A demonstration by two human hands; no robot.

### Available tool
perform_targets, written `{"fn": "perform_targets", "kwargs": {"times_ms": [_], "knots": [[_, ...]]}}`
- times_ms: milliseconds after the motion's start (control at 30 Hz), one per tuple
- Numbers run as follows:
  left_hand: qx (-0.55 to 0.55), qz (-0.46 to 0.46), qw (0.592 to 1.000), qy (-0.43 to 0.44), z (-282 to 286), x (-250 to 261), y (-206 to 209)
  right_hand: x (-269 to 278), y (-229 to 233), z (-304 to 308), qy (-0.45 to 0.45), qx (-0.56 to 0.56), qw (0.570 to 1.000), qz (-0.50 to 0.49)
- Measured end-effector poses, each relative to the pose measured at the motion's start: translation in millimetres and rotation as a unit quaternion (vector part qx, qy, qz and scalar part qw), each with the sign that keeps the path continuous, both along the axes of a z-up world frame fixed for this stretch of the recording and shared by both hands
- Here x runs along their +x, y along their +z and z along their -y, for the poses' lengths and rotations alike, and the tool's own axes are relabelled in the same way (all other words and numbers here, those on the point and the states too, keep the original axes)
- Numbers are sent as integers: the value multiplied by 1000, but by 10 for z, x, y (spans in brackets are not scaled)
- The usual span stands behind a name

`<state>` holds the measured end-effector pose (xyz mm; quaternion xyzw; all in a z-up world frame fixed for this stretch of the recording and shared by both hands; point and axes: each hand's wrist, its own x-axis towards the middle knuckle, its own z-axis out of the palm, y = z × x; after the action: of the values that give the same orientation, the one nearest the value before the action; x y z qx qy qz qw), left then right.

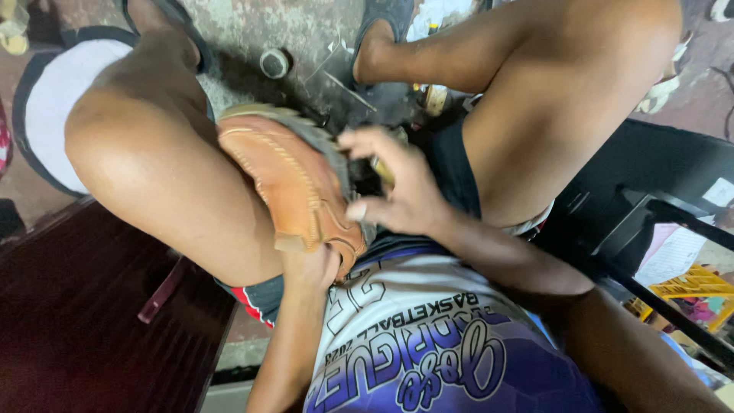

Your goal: The person is repairing a brown leather shoe by hand. They use a stitching awl and thread to sew along the edge of the shoe, repeatedly pulling the thread through the leather to secure the seam.

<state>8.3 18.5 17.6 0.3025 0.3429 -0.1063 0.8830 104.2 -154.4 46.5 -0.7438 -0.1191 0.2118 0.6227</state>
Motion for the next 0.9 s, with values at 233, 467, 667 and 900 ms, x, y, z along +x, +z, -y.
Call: {"fn": "perform_targets", "kwargs": {"times_ms": [233,467,667,900], "knots": [[-34,37,998,-32,-83,-136,187,-23,-379,-70,114,211,958,-155],[-168,-59,978,111,27,-448,-76,-256,-324,-99,99,192,955,-203],[622,178,661,-380,-109,-674,-213,-369,-411,-122,41,244,926,-284],[483,174,829,-224,91,-269,142,-317,-366,-149,44,206,952,-222]]}}
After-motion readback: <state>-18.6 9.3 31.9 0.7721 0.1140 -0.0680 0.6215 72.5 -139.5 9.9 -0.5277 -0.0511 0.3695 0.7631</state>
